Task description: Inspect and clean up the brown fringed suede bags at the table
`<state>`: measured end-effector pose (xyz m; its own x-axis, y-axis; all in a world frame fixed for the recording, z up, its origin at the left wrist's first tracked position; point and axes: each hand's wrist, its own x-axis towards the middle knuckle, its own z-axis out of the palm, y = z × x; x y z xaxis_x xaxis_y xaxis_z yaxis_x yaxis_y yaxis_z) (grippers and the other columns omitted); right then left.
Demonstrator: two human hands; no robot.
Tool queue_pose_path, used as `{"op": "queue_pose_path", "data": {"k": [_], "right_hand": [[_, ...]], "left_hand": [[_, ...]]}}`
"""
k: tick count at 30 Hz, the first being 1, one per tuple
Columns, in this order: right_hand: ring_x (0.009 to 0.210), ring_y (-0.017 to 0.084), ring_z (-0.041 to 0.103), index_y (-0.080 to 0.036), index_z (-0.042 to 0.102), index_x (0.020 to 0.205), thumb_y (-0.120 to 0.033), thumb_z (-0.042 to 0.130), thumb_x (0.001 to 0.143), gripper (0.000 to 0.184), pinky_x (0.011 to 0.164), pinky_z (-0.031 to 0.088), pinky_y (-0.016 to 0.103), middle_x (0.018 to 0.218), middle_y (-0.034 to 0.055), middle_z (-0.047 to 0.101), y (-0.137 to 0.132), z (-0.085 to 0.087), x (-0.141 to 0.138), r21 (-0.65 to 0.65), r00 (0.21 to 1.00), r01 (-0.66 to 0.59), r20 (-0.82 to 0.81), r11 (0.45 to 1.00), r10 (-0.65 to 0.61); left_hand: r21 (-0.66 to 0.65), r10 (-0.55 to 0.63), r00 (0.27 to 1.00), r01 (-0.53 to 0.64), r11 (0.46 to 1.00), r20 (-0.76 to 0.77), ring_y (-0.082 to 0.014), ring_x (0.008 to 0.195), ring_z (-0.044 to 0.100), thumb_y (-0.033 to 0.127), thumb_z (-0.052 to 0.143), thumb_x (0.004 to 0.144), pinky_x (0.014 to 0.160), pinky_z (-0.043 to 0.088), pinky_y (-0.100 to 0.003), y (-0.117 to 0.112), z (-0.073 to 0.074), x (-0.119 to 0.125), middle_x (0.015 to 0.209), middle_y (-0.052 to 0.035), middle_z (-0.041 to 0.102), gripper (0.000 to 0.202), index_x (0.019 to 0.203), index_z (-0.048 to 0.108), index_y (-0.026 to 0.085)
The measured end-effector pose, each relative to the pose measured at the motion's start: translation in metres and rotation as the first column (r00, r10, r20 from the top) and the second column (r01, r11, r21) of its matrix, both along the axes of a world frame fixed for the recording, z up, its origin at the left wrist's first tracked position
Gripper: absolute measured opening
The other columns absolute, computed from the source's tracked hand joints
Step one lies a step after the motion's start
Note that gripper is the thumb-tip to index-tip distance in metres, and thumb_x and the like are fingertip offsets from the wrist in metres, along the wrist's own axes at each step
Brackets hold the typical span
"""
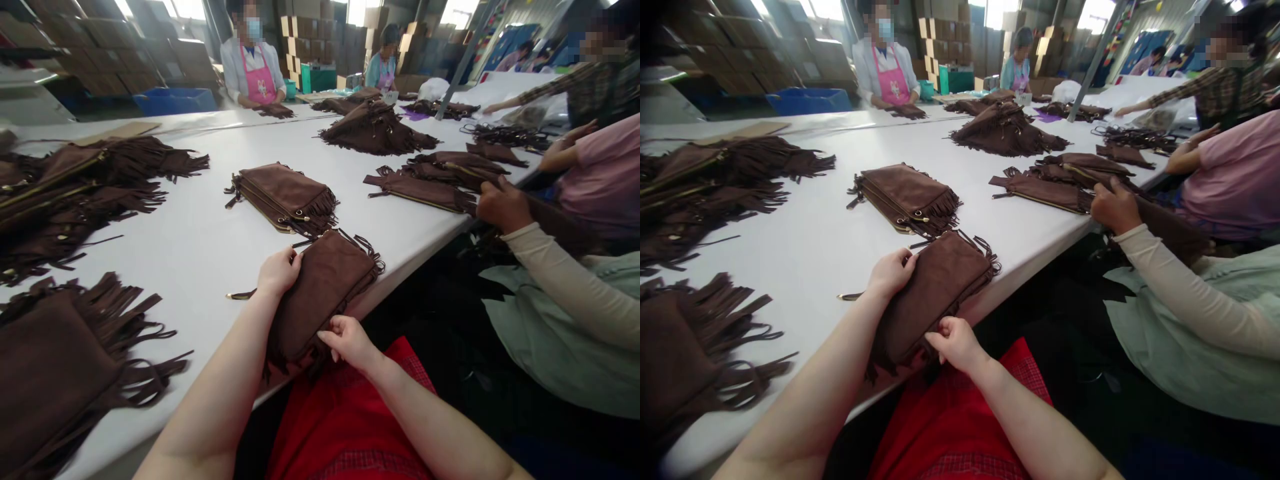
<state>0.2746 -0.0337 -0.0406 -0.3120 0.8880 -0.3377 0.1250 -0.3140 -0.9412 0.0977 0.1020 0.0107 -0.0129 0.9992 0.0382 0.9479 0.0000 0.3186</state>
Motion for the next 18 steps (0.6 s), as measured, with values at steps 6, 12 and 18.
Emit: {"op": "queue_pose_path", "data": {"k": [6,12,18], "right_hand": [[0.044,0.011,0.049,-0.018,0.054,0.054,-0.019,0.059,0.069,0.016,0.043,0.03,0.022,0.047,-0.0021,0.054,-0.004,-0.012,0.014,0.069,0.861,-0.185,0.492,0.98,0.128],[0.045,0.012,0.055,-0.018,0.067,0.068,-0.019,0.055,0.077,0.016,0.05,0.038,0.022,0.052,0.0002,0.064,-0.032,-0.044,0.032,-0.172,0.729,-0.347,0.569,0.922,0.38],[0.046,0.01,0.055,-0.02,0.071,0.09,-0.021,0.057,0.077,0.019,0.046,0.035,0.019,0.068,0.0004,0.071,-0.035,-0.075,0.051,-0.179,0.761,-0.244,0.573,0.953,0.302]], "left_hand": [[-0.007,-0.005,1.0,0.005,1.0,-0.002,-0.0259,0.088,0.065,0.049,0.034,0.093,0.073,0.046,-0.034,0.001,0.0,0.0,0.092,-0.0076,0.072,0.038,0.09,0.063,0.025],[-0.013,0.003,1.0,-0.003,1.0,-0.001,-0.0256,0.088,0.065,0.05,0.034,0.093,0.073,0.046,-0.034,0.0,0.0,0.0,0.092,-0.008,0.071,0.039,0.092,0.064,0.024],[-0.019,-0.002,1.0,0.002,1.0,-0.003,-0.0254,0.088,0.065,0.05,0.034,0.092,0.073,0.045,-0.033,0.0,0.0,0.0,0.092,-0.0079,0.071,0.039,0.092,0.064,0.025]]}}
